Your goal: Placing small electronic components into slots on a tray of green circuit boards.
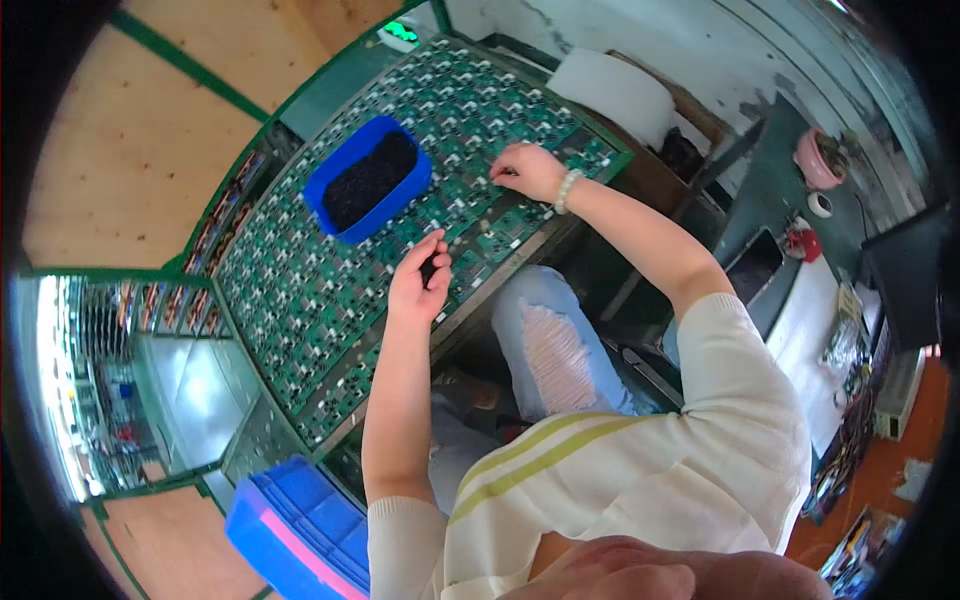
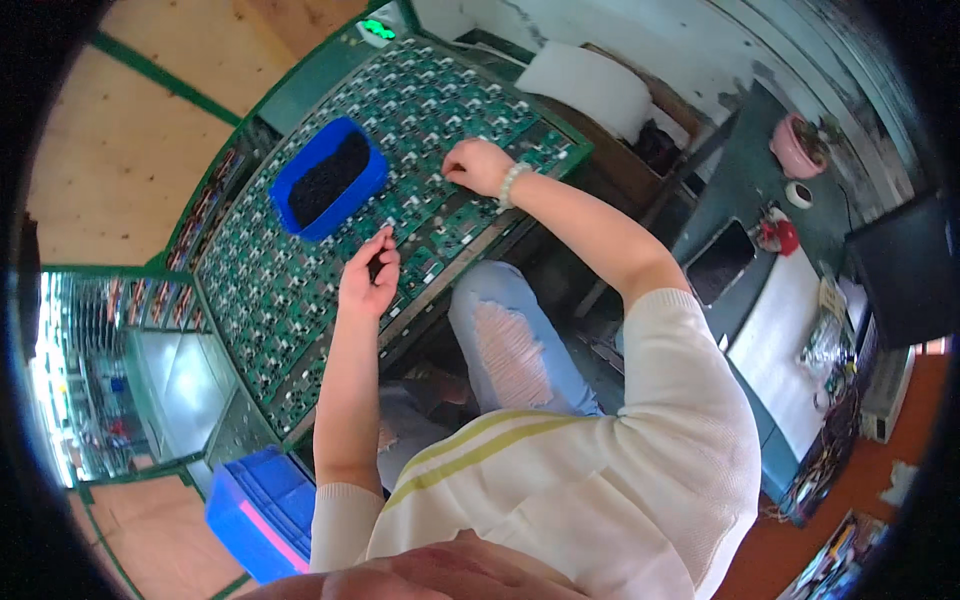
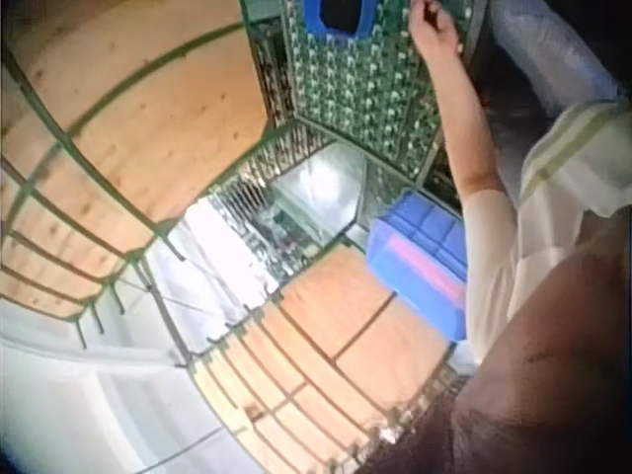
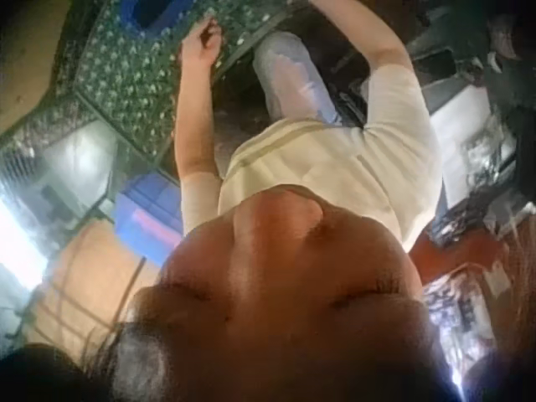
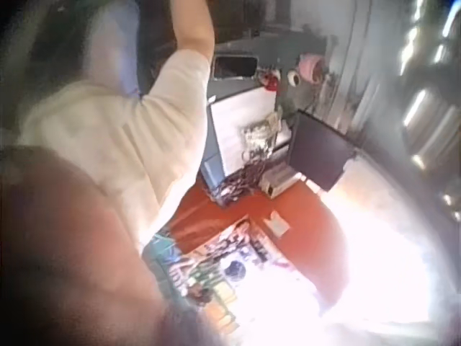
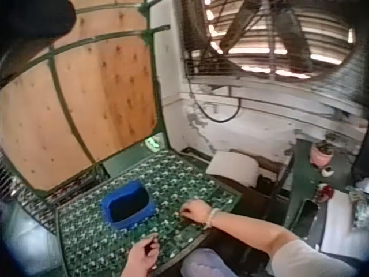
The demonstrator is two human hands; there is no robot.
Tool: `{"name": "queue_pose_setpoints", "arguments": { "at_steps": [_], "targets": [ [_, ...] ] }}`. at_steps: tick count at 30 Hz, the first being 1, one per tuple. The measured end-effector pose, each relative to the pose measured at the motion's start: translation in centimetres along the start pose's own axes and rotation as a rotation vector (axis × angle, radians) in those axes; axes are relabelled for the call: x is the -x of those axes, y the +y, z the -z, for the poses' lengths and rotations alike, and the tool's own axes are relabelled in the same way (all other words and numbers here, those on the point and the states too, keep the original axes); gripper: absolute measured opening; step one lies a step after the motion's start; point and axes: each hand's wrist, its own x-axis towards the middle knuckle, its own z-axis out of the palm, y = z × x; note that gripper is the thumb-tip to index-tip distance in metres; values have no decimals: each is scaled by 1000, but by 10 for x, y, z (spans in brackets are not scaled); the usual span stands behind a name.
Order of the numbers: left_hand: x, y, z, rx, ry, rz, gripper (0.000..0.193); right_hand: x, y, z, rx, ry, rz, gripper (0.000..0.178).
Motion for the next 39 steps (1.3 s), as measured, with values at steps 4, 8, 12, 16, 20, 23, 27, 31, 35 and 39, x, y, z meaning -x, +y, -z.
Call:
{"name": "queue_pose_setpoints", "arguments": {
  "at_steps": [4,8,12,16,20,23,27,31,35,39],
  "targets": [
    [7,3,5,-15,42,-41,18,-9,-9,-11,33,-16,74,9],
    [5,1,6,-26,57,-41,19,-16,-14,-18,86,20,183,8],
    [3,3,3,-82,45,-50,20,-24,-20,-18,267,-73,255,7],
    [-1,2,1,-95,24,-29,22,-29,-18,-13,343,-55,329,4],
    [-7,-2,20,-106,-26,-9,29,-38,-27,-20,542,-71,433,10],
    [-9,-9,18,-134,-18,-2,27,-40,-25,-25,524,-22,406,10],
    [-8,-15,-8,-121,-83,80,22,-5,-22,3,561,2,377,14],
    [16,14,0,-143,21,26,21,53,-47,105,675,-27,159,15],
    [24,24,15,-148,-45,49,22,191,-28,253,955,-216,-695,15],
    [36,30,25,-149,2,62,22,305,-1,298,957,-405,-1216,50]
  ]
}}
